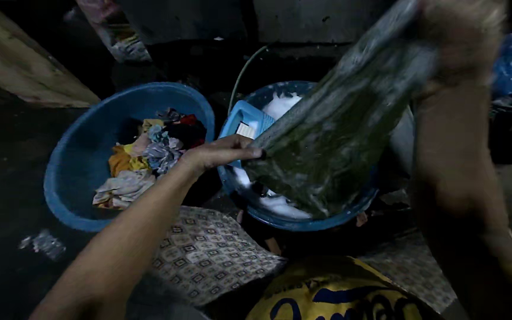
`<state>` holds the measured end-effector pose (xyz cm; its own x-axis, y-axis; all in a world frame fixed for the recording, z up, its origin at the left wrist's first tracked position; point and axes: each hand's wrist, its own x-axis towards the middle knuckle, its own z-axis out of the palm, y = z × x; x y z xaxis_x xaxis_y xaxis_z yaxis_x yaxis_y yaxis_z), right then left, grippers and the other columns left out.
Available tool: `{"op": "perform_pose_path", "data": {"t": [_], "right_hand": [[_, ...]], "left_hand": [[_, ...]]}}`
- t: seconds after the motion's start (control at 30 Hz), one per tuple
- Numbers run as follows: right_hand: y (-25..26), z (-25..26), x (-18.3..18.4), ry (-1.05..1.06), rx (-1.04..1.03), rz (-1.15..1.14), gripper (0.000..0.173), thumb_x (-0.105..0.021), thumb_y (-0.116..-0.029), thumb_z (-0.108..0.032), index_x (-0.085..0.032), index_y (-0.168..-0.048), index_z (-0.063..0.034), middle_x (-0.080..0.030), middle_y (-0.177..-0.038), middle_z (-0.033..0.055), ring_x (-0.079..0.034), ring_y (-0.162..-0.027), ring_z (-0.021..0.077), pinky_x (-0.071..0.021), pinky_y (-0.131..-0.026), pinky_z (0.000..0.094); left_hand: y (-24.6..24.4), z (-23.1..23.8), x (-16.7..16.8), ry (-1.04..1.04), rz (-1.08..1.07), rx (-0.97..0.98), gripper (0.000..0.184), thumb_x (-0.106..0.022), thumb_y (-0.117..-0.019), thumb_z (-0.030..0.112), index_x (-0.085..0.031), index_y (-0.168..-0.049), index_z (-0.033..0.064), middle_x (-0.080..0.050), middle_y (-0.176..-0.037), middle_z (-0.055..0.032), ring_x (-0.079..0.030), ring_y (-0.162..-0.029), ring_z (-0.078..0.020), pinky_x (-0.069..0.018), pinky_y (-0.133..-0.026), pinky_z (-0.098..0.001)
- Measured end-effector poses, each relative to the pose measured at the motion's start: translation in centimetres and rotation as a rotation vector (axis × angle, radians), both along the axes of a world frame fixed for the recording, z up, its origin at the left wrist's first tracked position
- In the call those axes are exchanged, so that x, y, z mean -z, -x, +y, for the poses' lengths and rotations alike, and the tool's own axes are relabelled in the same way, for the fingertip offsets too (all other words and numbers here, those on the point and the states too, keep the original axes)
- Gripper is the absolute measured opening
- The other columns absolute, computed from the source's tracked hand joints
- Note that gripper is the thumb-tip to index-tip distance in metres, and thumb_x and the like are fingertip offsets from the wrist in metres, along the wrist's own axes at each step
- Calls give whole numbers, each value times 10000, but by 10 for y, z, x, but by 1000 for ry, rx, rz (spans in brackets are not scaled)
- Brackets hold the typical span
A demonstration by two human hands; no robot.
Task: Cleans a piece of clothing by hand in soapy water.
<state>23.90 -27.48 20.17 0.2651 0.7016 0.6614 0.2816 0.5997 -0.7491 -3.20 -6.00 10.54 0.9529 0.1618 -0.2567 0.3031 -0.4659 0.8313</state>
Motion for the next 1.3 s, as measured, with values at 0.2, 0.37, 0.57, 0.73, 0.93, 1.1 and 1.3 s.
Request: {"op": "perform_pose_path", "data": {"t": [0.2,0.37,0.57,0.73,0.93,1.1,1.3], "right_hand": [[-67,23,234,1117,683,-187,549,-685,-990,-284,-540,-1426,18,-561,-1364,346,-575,-1229,498,-457,-1017,680],[-15,23,333,1531,770,-186,719,-591,-1018,-259,-243,-1610,-45,-238,-1595,386,-392,-1398,567,-367,-1094,695],[6,42,319,1677,689,-129,586,-474,-1067,-160,-280,-1599,-12,-190,-1620,372,-339,-1454,523,-299,-1170,624],[13,63,267,1296,659,-102,722,-637,-997,-176,-272,-1618,-133,-594,-1332,328,-598,-1164,553,-464,-931,730],[127,163,251,675,191,-39,443,-711,-936,-73,-572,-1357,-73,-659,-1252,192,-699,-1006,335,-590,-850,557],[46,127,330,997,254,-183,250,-633,-1013,-173,-675,-1233,-62,-693,-1212,178,-682,-1097,345,-541,-965,575],[111,147,242,979,213,-197,199,-627,-993,-132,-688,-1146,-20,-700,-1109,189,-691,-1022,341,-564,-916,548]], "left_hand": [[-6,56,86,-87,325,-203,389,-561,-1065,288,-586,-1254,-52,-639,-1143,-253,-627,-1052,-347,-492,-964,-560],[-32,55,95,40,274,-435,375,-544,-1067,283,-579,-1225,-55,-629,-1122,-222,-620,-997,-294,-513,-907,-500],[-31,53,91,532,-172,-750,85,-532,-947,25,-552,-952,108,-603,-853,-4,-605,-767,-105,-542,-711,-301],[-17,73,100,115,43,-721,294,-657,-984,134,-527,-1211,-1,-621,-985,-143,-612,-829,-207,-540,-748,-404],[-26,55,91,-478,400,-436,407,-756,-915,171,-622,-1235,-41,-676,-1077,-291,-667,-1012,-468,-518,-883,-669],[-9,58,90,-565,485,-410,229,-654,-1000,215,-689,-1074,1,-696,-985,-225,-683,-931,-410,-536,-835,-631],[-26,49,90,-569,595,-342,269,-622,-1006,191,-639,-1147,-37,-669,-1076,-272,-666,-1033,-447,-523,-886,-645]]}}
